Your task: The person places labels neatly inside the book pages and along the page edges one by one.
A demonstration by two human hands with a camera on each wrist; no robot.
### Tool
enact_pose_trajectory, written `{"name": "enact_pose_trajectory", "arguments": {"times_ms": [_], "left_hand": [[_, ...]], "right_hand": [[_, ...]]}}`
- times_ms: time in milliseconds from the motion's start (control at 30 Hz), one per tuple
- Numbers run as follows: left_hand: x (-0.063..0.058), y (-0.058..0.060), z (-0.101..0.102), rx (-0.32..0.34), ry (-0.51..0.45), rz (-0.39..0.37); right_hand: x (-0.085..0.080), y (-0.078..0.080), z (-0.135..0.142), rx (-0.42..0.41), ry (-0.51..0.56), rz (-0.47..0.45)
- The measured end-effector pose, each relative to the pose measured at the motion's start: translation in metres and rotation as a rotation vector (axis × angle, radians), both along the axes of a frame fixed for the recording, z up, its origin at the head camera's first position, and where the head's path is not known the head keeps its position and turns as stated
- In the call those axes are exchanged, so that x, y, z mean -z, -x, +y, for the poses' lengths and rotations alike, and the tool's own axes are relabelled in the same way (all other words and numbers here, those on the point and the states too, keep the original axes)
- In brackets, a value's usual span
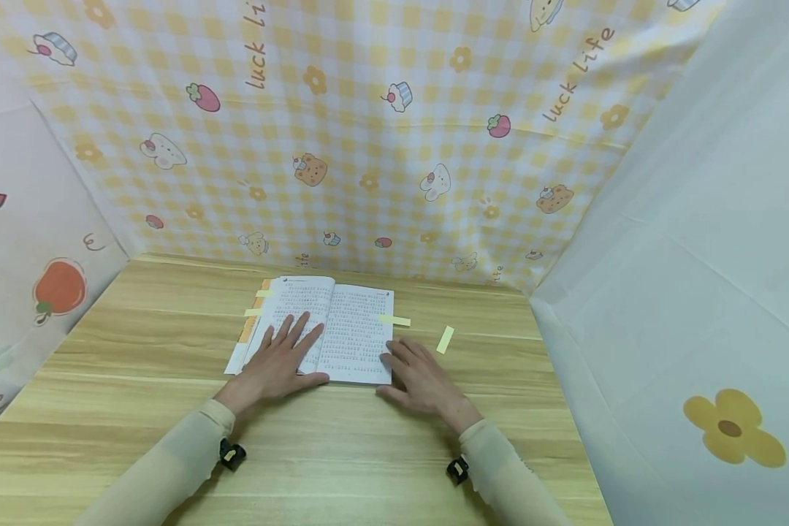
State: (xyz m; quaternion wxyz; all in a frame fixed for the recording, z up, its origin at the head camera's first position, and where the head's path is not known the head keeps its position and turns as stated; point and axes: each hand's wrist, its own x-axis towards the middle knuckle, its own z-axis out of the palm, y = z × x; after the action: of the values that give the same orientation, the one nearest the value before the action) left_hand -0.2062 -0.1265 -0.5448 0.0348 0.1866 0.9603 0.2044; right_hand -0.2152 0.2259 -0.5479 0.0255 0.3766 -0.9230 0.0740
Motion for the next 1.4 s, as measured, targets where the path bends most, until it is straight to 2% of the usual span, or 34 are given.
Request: {"name": "enact_pose_trajectory", "arguments": {"times_ms": [800,1033,1400], "left_hand": [[-0.0001,-0.0010,0.0009,0.007,-0.013,0.008],[0.0022,-0.0004,-0.0001,0.010,-0.041,0.012],[0.0007,-0.0004,-0.0001,-0.001,0.000,0.014]], "right_hand": [[-0.0005,0.0003,0.0013,-0.002,0.024,-0.007],[-0.0020,0.0022,0.0016,-0.021,0.032,0.024],[-0.0054,0.0045,0.0024,-0.046,0.057,0.062]]}}
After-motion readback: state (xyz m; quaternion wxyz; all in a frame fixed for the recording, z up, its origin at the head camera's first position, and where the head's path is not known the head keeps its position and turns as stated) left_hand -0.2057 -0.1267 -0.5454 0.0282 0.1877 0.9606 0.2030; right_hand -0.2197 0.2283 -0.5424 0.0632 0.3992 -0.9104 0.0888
